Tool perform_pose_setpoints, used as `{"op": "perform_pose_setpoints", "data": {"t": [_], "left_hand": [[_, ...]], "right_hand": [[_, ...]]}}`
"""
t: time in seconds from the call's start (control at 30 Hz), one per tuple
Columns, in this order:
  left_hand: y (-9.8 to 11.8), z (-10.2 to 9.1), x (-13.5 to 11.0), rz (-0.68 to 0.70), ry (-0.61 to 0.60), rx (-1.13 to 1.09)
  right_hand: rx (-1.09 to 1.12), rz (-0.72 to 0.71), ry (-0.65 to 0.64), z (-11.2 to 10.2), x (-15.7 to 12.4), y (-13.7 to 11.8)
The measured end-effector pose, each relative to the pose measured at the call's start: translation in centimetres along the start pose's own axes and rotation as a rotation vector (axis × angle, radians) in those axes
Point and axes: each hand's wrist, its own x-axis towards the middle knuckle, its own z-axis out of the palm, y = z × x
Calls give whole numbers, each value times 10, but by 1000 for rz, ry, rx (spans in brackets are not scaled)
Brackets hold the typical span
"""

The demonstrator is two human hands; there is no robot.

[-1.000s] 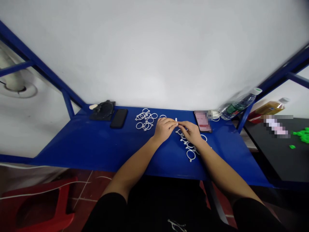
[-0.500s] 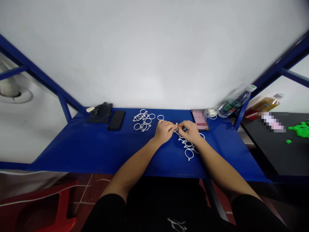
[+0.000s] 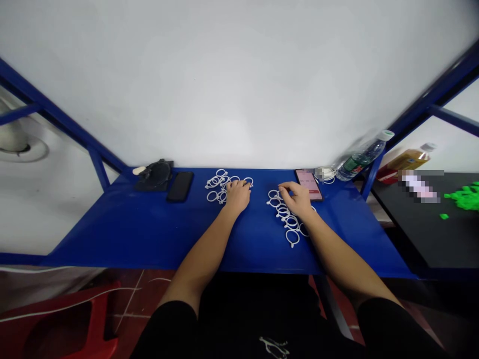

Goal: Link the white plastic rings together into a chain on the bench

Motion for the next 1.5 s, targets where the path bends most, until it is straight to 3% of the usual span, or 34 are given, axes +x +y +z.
{"op": "perform_pose_setpoints", "data": {"t": [0.2, 0.43, 0.57, 0.77, 1.03, 1.2, 1.33, 1.43, 1.5], "left_hand": [[8, -4, 0, 48, -38, -53], [31, -9, -5, 161, 140, -393], [40, -5, -10, 186, 226, -557], [42, -7, -11, 176, 233, -488], [42, -5, -13, 200, 230, -447], [35, -15, -7, 269, 213, -400], [15, -19, -1, 96, 208, -213], [-2, -15, 2, -87, 124, -14], [-8, -12, 2, -115, 36, 48]], "right_hand": [[-5, -16, -131, 4, -2, -1], [-9, -45, -244, 11, -3, 3], [24, -135, -218, 11, -3, 0], [33, -181, -212, 7, -2, -8], [6, -134, -185, 11, -6, -11], [-25, -85, -103, 6, -2, -6], [-15, -48, 25, 0, 1, -3], [-7, -44, 1, 0, 2, -4], [5, -59, -44, 3, 1, -5]]}}
